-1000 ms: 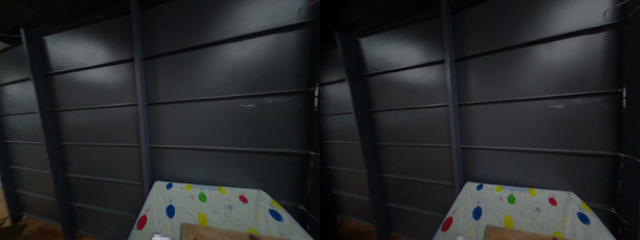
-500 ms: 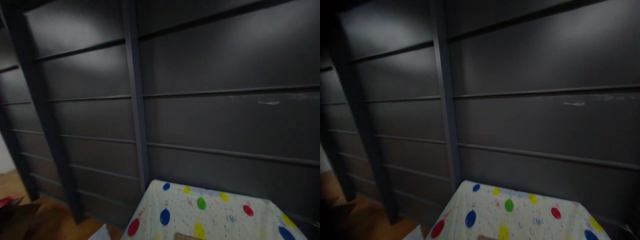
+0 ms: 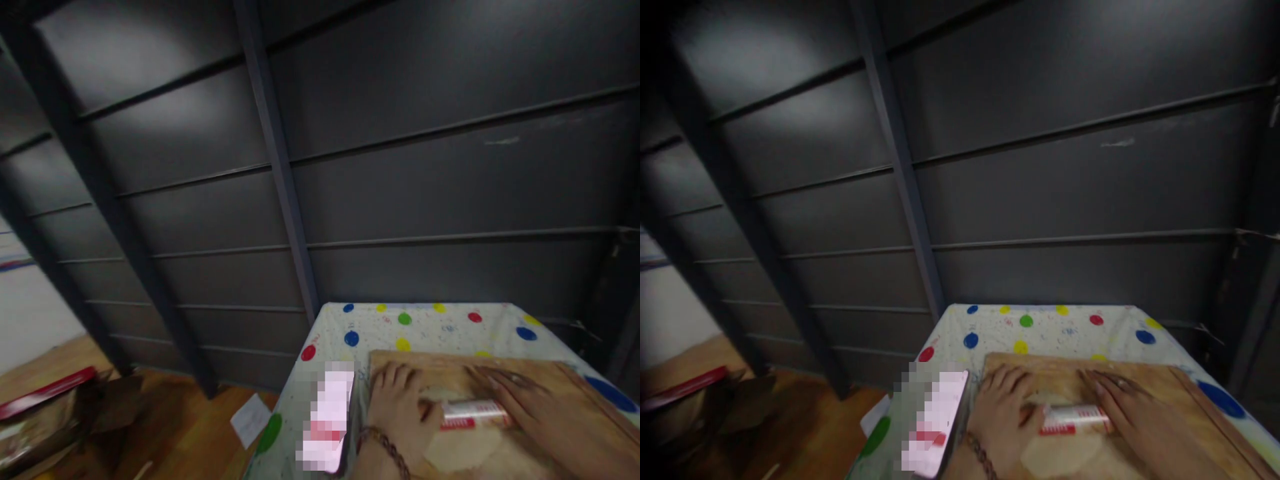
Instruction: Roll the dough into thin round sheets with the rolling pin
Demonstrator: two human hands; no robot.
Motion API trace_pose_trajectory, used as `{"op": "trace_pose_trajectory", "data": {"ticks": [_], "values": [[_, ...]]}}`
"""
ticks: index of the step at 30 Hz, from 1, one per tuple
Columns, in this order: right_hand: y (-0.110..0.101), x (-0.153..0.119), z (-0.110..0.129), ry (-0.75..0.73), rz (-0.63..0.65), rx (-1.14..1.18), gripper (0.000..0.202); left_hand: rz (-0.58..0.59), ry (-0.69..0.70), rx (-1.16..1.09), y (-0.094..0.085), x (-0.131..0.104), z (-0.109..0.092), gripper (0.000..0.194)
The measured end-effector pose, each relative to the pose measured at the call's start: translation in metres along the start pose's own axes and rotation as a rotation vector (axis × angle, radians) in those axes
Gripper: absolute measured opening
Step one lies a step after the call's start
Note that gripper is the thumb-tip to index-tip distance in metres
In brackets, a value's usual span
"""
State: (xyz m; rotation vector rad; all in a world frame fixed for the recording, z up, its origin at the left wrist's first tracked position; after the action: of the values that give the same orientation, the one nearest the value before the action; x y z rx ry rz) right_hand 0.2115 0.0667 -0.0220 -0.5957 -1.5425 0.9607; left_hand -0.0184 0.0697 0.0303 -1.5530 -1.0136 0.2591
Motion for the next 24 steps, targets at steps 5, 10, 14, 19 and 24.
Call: {"op": "trace_pose_trajectory", "data": {"ticks": [5,10,14,19,24], "values": [[-0.011,0.011,0.015,-0.022,-0.023,-0.049,0.053,0.04,0.023,0.095,0.001,0.012,0.001,0.044],[-0.015,0.016,0.02,0.02,-0.022,-0.091,0.052,0.076,0.019,0.137,0.004,0.017,0.002,0.042],[-0.028,0.019,0.024,0.063,0.032,-0.071,0.052,0.06,0.017,0.146,-0.004,0.012,-0.007,0.04],[-0.059,-0.004,0.031,0.061,0.051,0.0,0.05,-0.013,0.056,0.138,-0.014,-0.012,-0.035,0.045],[-0.065,-0.015,0.035,0.02,0.042,-0.037,0.055,-0.021,0.038,0.141,-0.015,-0.018,-0.042,0.041]]}}
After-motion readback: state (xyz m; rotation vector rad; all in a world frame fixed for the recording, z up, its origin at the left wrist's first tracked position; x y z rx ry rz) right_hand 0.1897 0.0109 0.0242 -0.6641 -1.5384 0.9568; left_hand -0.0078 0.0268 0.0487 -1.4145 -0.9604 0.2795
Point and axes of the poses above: each hand's wrist, its own x-axis towards the middle knuckle, its own y-axis out of the palm, z = x × y, the point moved 9 cm from there along x, towards the middle knuckle, and after that the axes turned 14 degrees about y, right-handed, at the moved point
